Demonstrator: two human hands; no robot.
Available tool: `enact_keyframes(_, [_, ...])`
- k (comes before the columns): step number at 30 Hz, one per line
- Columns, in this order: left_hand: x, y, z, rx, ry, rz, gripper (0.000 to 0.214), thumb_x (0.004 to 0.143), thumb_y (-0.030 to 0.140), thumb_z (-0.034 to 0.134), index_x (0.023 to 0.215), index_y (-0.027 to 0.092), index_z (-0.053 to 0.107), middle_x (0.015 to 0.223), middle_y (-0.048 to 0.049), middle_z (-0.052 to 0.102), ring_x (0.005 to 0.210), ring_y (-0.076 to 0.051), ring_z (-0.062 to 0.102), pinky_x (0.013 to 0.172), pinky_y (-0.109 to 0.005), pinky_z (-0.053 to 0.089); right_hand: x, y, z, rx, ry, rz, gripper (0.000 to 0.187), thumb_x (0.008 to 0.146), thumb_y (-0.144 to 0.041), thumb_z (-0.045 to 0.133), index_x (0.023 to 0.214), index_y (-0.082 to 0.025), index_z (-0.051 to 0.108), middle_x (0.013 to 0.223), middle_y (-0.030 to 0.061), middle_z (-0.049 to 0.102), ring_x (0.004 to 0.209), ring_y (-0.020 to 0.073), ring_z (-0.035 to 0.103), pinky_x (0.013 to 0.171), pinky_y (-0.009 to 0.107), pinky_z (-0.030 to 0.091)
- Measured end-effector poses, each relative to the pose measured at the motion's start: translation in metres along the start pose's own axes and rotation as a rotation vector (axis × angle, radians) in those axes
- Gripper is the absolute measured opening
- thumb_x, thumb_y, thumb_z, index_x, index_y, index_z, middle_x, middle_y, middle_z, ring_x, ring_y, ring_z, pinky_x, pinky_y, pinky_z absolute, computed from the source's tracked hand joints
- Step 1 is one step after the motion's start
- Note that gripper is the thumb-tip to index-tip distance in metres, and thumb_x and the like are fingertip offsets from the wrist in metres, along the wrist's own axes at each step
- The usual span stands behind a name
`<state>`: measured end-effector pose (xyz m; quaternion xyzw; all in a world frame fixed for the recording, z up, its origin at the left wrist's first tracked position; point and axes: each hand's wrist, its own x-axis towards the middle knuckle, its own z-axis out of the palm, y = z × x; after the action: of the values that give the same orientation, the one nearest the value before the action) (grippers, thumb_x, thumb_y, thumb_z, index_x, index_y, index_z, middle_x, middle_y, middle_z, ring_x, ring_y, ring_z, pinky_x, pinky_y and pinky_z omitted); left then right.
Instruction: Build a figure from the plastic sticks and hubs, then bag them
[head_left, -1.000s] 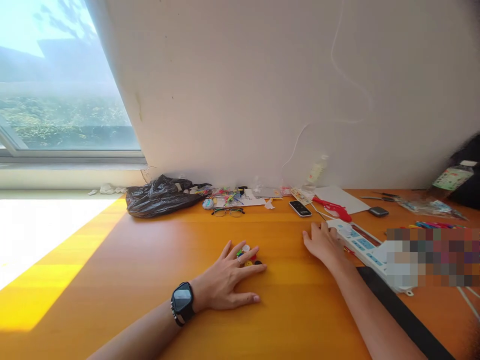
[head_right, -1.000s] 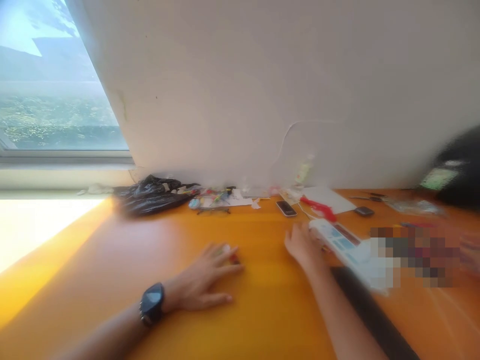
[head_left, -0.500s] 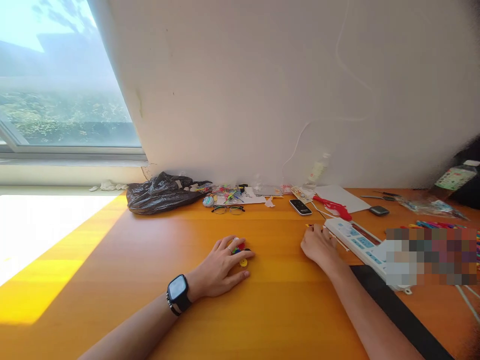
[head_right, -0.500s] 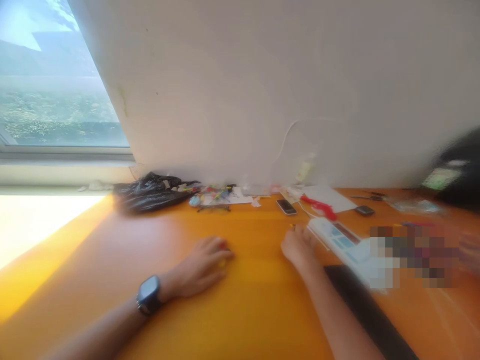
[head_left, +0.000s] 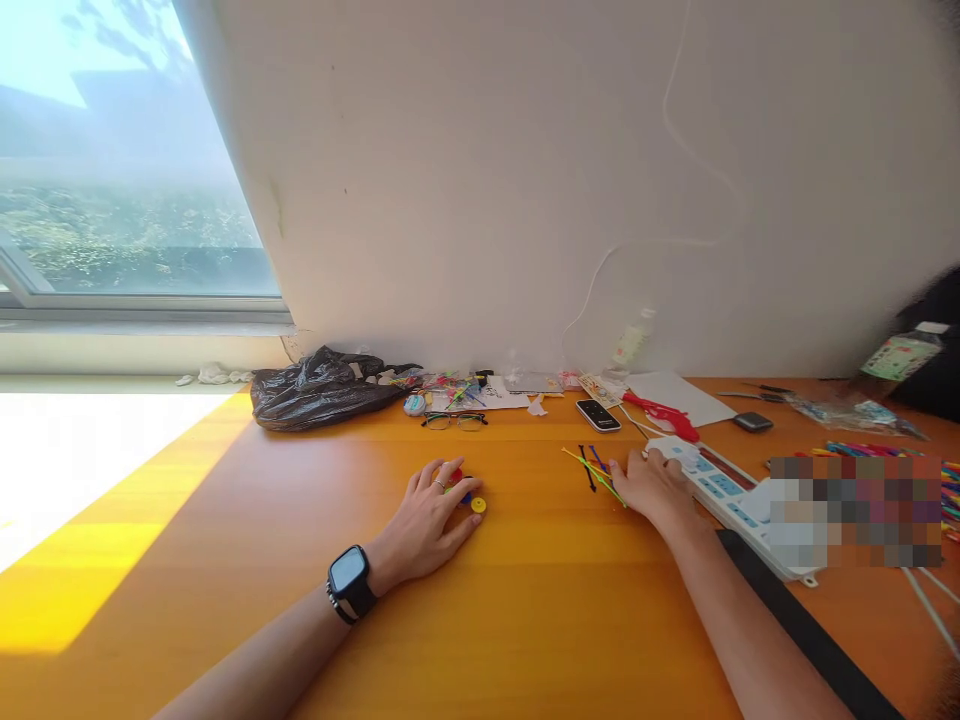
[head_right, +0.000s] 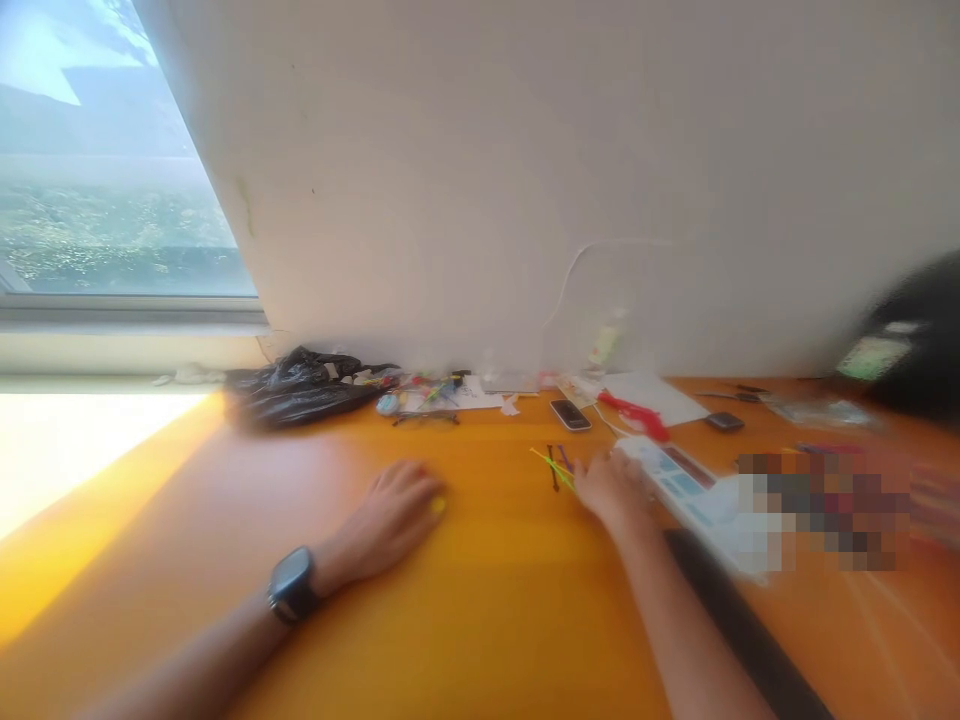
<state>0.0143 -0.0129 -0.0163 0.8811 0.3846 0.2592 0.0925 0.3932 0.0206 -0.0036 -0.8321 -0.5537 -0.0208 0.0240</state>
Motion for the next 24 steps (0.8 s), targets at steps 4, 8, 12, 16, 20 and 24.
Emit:
enact_keyframes(4, [-0.001,-0.001,-0.001,-0.03,-0.002,0.032,0.035,0.104,0.043,0.052,0.137,0.036,0.06,0.145,-0.0105,0.053,0.132,-0.035,0.048,0.112,-0.06,0.042,-0.004,-0.011,0.003,0.019,0.005,-0.066,0.051,0.105,-0.04,0.035,0.124,-0.008,0.069,0.132,0.029,0.061,0.128,0.048,0.053,0.099,0.063,0.045])
enact_keyframes(8, [0.0,0.0,-0.002,-0.033,-0.016,0.039,0.036,0.103,0.043,0.054,0.137,0.037,0.061,0.145,-0.0102,0.054,0.133,-0.035,0.048,0.112,-0.059,0.042,-0.011,-0.028,0.005,0.057,0.024,-0.227,0.047,0.107,-0.036,0.033,0.132,-0.011,0.065,0.133,0.0237,0.062,0.127,0.0399,0.055,0.105,0.055,0.044])
enact_keyframes(12, [0.001,0.001,-0.004,-0.036,-0.024,0.038,0.04,0.102,0.044,0.056,0.14,0.035,0.059,0.145,-0.0114,0.055,0.134,-0.035,0.048,0.112,-0.059,0.043,-0.024,-0.047,0.013,0.251,0.05,-0.547,0.048,0.105,-0.036,0.044,0.147,-0.016,0.053,0.142,0.0166,0.058,0.135,0.0313,0.051,0.115,0.045,0.04])
enact_keyframes(16, [0.002,0.001,-0.005,-0.037,-0.052,0.05,0.039,0.101,0.043,0.057,0.139,0.035,0.06,0.144,-0.0108,0.056,0.135,-0.034,0.048,0.113,-0.058,0.043,-0.038,-0.062,0.015,0.504,0.02,-0.791,0.049,0.1,-0.032,0.054,0.148,-0.021,0.052,0.143,0.0116,0.056,0.137,0.0257,0.05,0.119,0.041,0.04])
enact_keyframes(20, [0.002,0.0,-0.003,-0.061,-0.06,0.073,0.027,0.1,0.043,0.059,0.124,0.034,0.068,0.143,-0.0087,0.059,0.134,-0.033,0.049,0.112,-0.055,0.045,-0.045,-0.068,0.008,0.58,0.04,-0.807,0.047,0.098,-0.027,0.058,0.145,-0.026,0.055,0.132,0.0096,0.061,0.126,0.0254,0.058,0.111,0.04,0.047])
enact_keyframes(24, [0.004,-0.001,-0.002,-0.086,-0.056,0.049,0.021,0.101,0.038,0.059,0.118,0.03,0.069,0.138,-0.0081,0.063,0.13,-0.03,0.053,0.111,-0.051,0.048,-0.042,-0.068,0.005,0.566,0.06,-0.755,0.028,0.1,-0.024,0.055,0.125,-0.022,0.068,0.114,0.0099,0.067,0.11,0.0255,0.063,0.099,0.038,0.052])
